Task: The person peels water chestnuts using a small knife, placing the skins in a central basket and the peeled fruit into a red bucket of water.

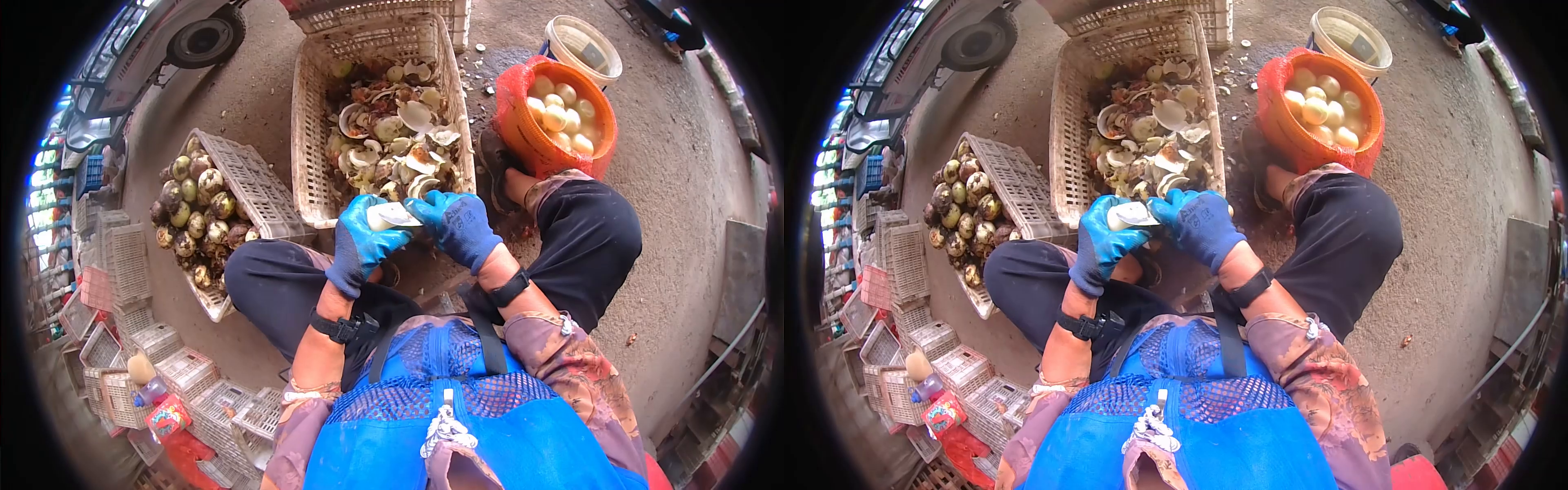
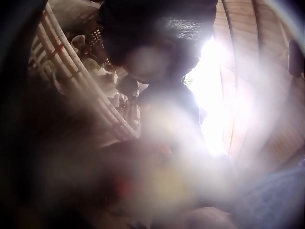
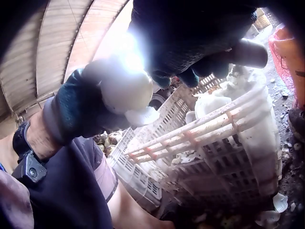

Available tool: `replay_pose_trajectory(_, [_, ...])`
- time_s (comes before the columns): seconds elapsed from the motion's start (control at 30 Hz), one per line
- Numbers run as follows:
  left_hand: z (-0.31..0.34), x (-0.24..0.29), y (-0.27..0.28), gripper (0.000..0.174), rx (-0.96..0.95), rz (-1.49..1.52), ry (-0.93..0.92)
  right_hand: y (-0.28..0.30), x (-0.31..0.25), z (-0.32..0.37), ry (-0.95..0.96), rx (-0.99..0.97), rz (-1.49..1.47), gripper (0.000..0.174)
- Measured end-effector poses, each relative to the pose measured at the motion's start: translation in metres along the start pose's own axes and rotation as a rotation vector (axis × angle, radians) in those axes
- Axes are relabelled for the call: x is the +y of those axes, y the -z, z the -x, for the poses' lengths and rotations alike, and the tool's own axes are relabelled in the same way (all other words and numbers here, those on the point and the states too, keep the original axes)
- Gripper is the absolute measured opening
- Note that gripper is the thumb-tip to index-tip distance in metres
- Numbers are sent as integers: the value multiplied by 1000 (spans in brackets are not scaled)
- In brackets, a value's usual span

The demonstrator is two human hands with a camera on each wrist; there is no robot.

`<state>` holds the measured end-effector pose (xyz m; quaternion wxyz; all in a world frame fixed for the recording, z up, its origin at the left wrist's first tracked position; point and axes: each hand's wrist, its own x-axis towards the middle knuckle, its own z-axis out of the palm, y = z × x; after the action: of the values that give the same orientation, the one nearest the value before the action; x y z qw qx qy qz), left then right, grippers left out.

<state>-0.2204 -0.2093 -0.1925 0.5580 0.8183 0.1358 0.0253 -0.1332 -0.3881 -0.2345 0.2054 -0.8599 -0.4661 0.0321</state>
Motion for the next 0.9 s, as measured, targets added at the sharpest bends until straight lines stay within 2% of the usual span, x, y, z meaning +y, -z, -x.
replay_pose_trajectory(0.1, [0, 0, -3, 39, -2, 67, 43, -1, 2, 0, -5, -4, 3, 35])
replay_pose_trajectory(0.23, [0, -2, -3, 38, 19, -14, -13, -3, 4, 0, -14, 24, 13, 39])
replay_pose_trajectory(0.33, [0, 4, -3, 42, 64, 8, -21, -3, 17, 1, -148, -97, 95, 42])
replay_pose_trajectory(0.37, [1, 9, -1, 42, 66, 14, -9, -4, 17, 2, -156, -41, 90, 26])
replay_pose_trajectory(0.47, [3, 11, -3, 42, 87, 78, 32, 10, 6, 1, -296, 51, -55, 28])
replay_pose_trajectory(0.5, [3, 10, -3, 42, 85, 103, 47, 8, 5, -2, -212, 244, -217, 29])
replay_pose_trajectory(0.63, [-1, 2, 0, 43, 67, 71, -9, 17, -5, 1, 7, 4, -92, 36])
replay_pose_trajectory(0.73, [0, 3, 0, 44, 55, 14, -29, 14, -9, -1, -66, 3, 8, 30])
replay_pose_trajectory(0.83, [2, 8, -4, 46, 84, 82, -2, 18, -5, -3, -45, -46, 24, 29])
replay_pose_trajectory(0.9, [2, 6, -5, 48, 82, 33, -18, 14, -3, -4, -271, -60, 3, 26])
